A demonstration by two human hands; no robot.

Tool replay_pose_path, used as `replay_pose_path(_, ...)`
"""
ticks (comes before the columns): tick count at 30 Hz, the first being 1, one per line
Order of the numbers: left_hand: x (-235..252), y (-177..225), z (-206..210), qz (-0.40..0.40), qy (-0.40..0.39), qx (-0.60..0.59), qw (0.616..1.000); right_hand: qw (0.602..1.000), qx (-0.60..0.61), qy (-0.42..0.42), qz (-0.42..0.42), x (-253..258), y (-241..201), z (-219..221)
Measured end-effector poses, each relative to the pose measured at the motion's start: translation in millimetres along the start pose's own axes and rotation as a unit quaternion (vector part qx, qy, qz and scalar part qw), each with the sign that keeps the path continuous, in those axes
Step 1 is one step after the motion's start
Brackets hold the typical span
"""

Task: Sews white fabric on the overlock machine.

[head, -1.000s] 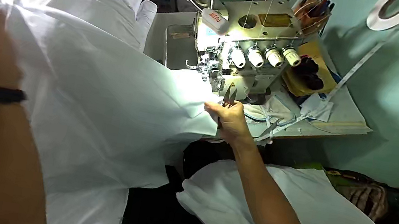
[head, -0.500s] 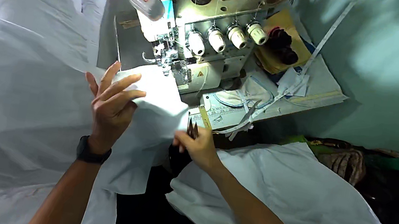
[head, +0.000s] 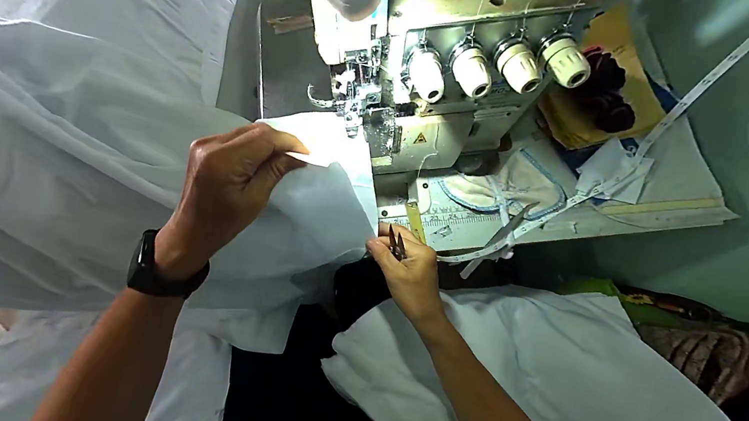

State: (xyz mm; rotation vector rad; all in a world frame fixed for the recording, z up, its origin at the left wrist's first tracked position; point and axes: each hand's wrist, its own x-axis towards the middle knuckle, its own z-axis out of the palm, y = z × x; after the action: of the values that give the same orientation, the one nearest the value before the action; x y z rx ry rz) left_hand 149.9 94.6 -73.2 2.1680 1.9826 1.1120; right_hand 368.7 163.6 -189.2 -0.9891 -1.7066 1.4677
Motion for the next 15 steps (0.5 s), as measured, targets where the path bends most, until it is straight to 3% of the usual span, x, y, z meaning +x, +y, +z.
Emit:
replay_pose_path(5, 24, -26, 20, 0.027, 0.019, -0.075, 0.997, 0.995, 0.066, 0.033, 0.064, 3, 0, 5)
replay_pose_path(9, 38, -45, 34, 0.002, -0.001, -0.121, 0.993, 0.994, 0.079, 0.034, 0.062, -3, 0, 5)
replay_pose_path(15, 25, -23, 28, -0.074, -0.027, -0.103, 0.992, 0.995, 0.077, 0.000, 0.069, -20, -5, -3)
